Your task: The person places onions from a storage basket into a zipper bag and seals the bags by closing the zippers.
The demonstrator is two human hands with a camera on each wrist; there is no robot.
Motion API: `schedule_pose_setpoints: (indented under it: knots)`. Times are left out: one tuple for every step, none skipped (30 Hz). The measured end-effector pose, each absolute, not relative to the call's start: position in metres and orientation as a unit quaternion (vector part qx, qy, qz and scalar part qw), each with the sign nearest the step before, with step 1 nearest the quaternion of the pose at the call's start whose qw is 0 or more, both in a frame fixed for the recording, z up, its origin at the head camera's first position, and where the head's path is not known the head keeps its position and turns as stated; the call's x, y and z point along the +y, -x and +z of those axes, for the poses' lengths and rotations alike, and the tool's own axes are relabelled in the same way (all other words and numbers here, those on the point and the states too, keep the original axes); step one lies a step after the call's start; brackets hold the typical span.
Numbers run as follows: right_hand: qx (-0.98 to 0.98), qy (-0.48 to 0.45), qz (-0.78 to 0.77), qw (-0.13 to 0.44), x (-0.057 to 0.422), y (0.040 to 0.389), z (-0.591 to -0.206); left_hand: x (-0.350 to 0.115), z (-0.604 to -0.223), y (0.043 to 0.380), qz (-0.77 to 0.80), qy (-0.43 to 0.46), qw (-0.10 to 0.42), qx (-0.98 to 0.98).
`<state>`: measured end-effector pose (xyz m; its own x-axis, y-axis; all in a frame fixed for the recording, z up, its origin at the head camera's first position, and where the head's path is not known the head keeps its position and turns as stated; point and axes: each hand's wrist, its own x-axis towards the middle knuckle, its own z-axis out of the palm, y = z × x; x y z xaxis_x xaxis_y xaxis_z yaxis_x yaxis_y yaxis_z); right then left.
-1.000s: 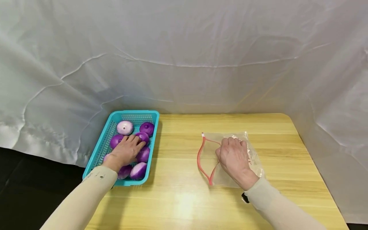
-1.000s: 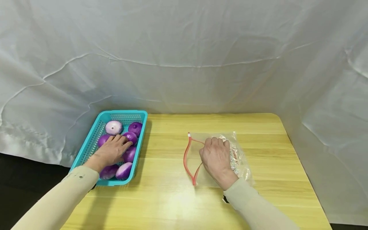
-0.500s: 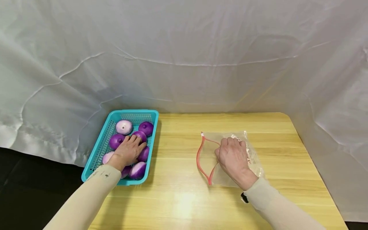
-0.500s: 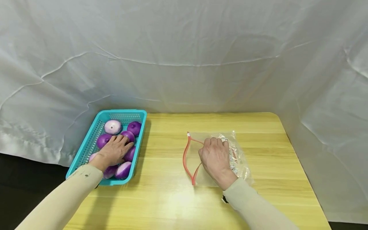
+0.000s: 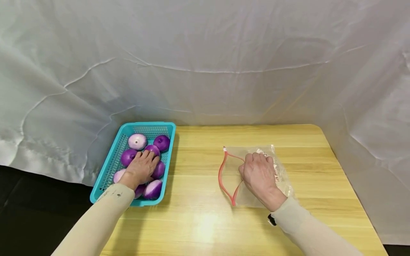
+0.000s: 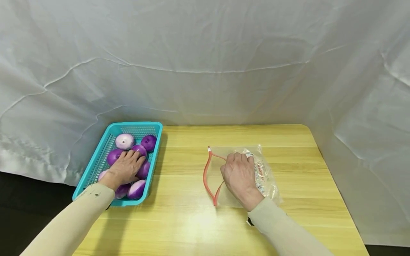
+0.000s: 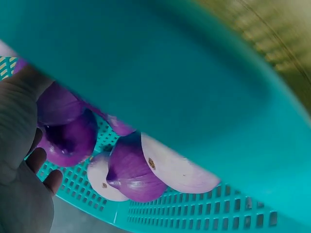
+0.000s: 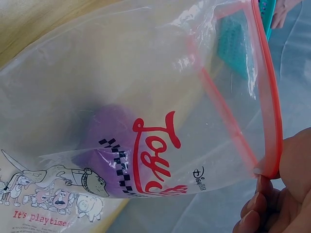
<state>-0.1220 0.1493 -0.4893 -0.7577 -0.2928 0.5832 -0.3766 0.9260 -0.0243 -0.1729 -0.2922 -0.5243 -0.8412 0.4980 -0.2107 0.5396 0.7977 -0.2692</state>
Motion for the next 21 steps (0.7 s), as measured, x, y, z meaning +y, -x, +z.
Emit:
schedule_pose_setpoints:
  knots:
    - [-0.934, -0.18, 0.07, 0.301, 0.1493, 0.1221, -0.4893, -0.2925, -0.5243, 0.1729, -0.161, -0.271, 0.063, 0.947]
    - [-0.933, -0.181, 0.07, 0.303, 0.1494, 0.1221, -0.4893, -0.2929, -0.524, 0.173, -0.158, -0.267, 0.062, 0.949]
    - [-0.933, -0.181, 0.07, 0.304, 0.1494, 0.1221, -0.4893, -0.2933, -0.524, 0.1734, -0.154, -0.262, 0.058, 0.951]
    - [-0.933, -0.181, 0.069, 0.305, 0.1495, 0.1221, -0.4892, -0.2933, -0.5236, 0.1735, -0.149, -0.257, 0.053, 0.954]
    - [-0.933, -0.181, 0.069, 0.304, 0.1496, 0.1221, -0.4892, -0.2937, -0.5232, 0.1738, -0.143, -0.25, 0.048, 0.957]
    - [-0.933, -0.18, 0.069, 0.302, 0.1498, 0.1221, -0.4893, -0.2939, -0.5228, 0.1741, -0.136, -0.241, 0.042, 0.96]
    - [-0.935, -0.179, 0.069, 0.299, 0.15, 0.1221, -0.4895, -0.294, -0.5221, 0.1741, -0.129, -0.234, 0.036, 0.963]
    - [-0.936, -0.178, 0.069, 0.294, 0.1504, 0.122, -0.4898, -0.2941, -0.5218, 0.1743, -0.122, -0.227, 0.031, 0.966]
    - [-0.938, -0.177, 0.069, 0.289, 0.1506, 0.122, -0.49, -0.2942, -0.5217, 0.1747, -0.116, -0.221, 0.026, 0.968]
    - [-0.94, -0.176, 0.069, 0.284, 0.151, 0.1219, -0.4904, -0.2941, -0.5214, 0.1749, -0.111, -0.217, 0.022, 0.97]
    - [-0.942, -0.175, 0.069, 0.279, 0.1513, 0.1218, -0.4908, -0.2943, -0.5212, 0.1751, -0.108, -0.214, 0.018, 0.971]
    - [-0.943, -0.174, 0.069, 0.276, 0.1517, 0.1218, -0.4912, -0.2943, -0.5212, 0.1753, -0.105, -0.212, 0.015, 0.972]
    - [-0.944, -0.174, 0.069, 0.273, 0.1519, 0.1217, -0.4916, -0.2943, -0.5211, 0.1754, -0.104, -0.212, 0.012, 0.972]
    - [-0.944, -0.174, 0.069, 0.271, 0.1521, 0.1217, -0.4919, -0.2945, -0.5211, 0.1755, -0.103, -0.212, 0.009, 0.972]
    - [-0.944, -0.174, 0.069, 0.271, 0.1522, 0.1217, -0.4923, -0.2949, -0.5209, 0.1754, -0.104, -0.212, 0.007, 0.972]
    - [-0.944, -0.174, 0.069, 0.271, 0.1524, 0.1218, -0.4925, -0.2954, -0.5208, 0.1753, -0.106, -0.213, 0.005, 0.971]
    - [-0.944, -0.174, 0.068, 0.272, 0.1525, 0.1218, -0.4927, -0.2961, -0.5206, 0.1752, -0.11, -0.214, 0.003, 0.971]
    - [-0.944, -0.175, 0.068, 0.273, 0.1525, 0.1219, -0.4928, -0.2969, -0.5201, 0.175, -0.113, -0.214, 0.001, 0.97]
    - [-0.943, -0.175, 0.068, 0.273, 0.1526, 0.1219, -0.4928, -0.2977, -0.5198, 0.1747, -0.117, -0.216, -0.002, 0.969]
    - [-0.943, -0.176, 0.068, 0.274, 0.1526, 0.122, -0.4926, -0.2989, -0.5197, 0.1746, -0.121, -0.218, -0.004, 0.968]
    - [-0.943, -0.176, 0.069, 0.275, 0.1527, 0.1221, -0.4926, -0.2997, -0.5192, 0.1745, -0.123, -0.221, -0.008, 0.968]
